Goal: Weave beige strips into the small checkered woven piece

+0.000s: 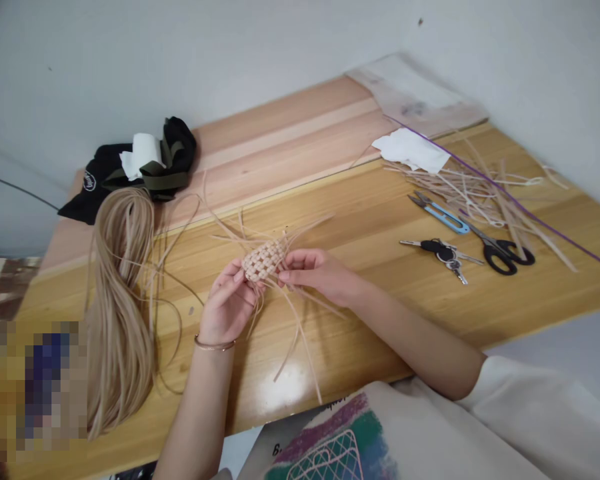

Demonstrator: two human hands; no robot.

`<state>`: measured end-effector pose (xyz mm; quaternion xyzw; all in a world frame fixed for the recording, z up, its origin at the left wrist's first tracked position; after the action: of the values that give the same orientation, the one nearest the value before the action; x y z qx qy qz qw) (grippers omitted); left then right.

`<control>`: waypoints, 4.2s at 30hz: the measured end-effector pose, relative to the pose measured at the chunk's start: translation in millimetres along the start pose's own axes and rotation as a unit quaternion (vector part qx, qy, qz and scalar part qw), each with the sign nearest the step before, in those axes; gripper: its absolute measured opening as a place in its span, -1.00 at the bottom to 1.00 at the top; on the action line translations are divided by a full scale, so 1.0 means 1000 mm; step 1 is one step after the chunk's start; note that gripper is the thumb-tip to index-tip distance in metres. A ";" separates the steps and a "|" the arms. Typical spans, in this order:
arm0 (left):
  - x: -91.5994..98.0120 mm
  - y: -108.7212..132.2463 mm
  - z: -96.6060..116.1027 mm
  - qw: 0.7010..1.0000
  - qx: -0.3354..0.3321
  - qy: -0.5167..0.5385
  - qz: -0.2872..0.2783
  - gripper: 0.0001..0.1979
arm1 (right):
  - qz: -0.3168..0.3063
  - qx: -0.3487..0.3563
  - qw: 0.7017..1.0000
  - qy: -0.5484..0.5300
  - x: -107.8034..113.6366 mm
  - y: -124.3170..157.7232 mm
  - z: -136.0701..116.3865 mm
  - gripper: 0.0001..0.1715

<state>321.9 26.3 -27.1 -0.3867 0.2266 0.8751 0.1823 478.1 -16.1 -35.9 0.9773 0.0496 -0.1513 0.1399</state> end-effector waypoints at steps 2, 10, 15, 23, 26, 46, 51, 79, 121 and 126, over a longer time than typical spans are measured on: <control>-0.001 0.001 0.000 1.000 0.015 0.000 -0.009 -0.68 | 0.004 -0.002 1.000 -0.007 0.001 0.000 -0.001 -0.79; -0.001 0.003 0.000 1.000 0.016 -0.016 -0.017 -0.67 | 0.010 -0.018 0.999 -0.043 0.002 0.002 -0.005 -0.77; 0.000 0.002 0.002 0.998 -0.059 -0.025 0.010 -0.78 | 0.019 0.006 0.996 0.087 0.003 0.003 -0.004 -0.84; 0.004 0.002 0.005 0.993 -0.101 -0.048 0.039 -0.81 | 0.006 0.102 0.966 0.237 0.005 0.006 -0.006 -0.81; 0.004 0.003 0.006 0.992 -0.104 -0.053 0.043 -0.80 | 0.010 0.132 0.957 0.259 0.005 0.008 -0.010 -0.81; -0.011 0.013 0.016 0.992 -0.090 -0.085 0.017 -0.73 | 0.060 0.354 0.808 0.467 -0.010 0.027 -0.048 -0.86; -0.029 0.014 0.030 0.974 -0.157 -0.161 0.002 -0.78 | 0.127 0.379 0.736 0.546 -0.006 0.027 -0.060 -0.83; -0.064 0.045 0.044 0.861 -0.082 -0.462 -0.194 -0.76 | 0.058 0.516 0.542 0.660 -0.022 0.032 -0.111 -0.71; -0.009 0.023 0.031 0.848 -0.077 -0.484 -0.200 -0.87 | 0.057 0.464 0.351 0.812 -0.001 -0.028 -0.101 -0.69; 0.002 0.021 0.033 0.852 -0.106 -0.487 -0.159 -0.89 | -0.063 0.426 0.476 0.767 -0.004 -0.027 -0.097 -0.76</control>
<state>290.1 26.8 -3.5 0.0418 -0.0498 0.9290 0.3642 497.4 37.6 47.2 0.6376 0.1278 0.6475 -0.3973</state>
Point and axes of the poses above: each hand's wrist, its own y-axis away from the middle knuckle, its own x-axis out of the back of the hand, z = x × y, the point moved 2 cm from there along -y, towards the middle knuckle, and after that the axes turned 11 degrees about y, right-handed, at the moved point
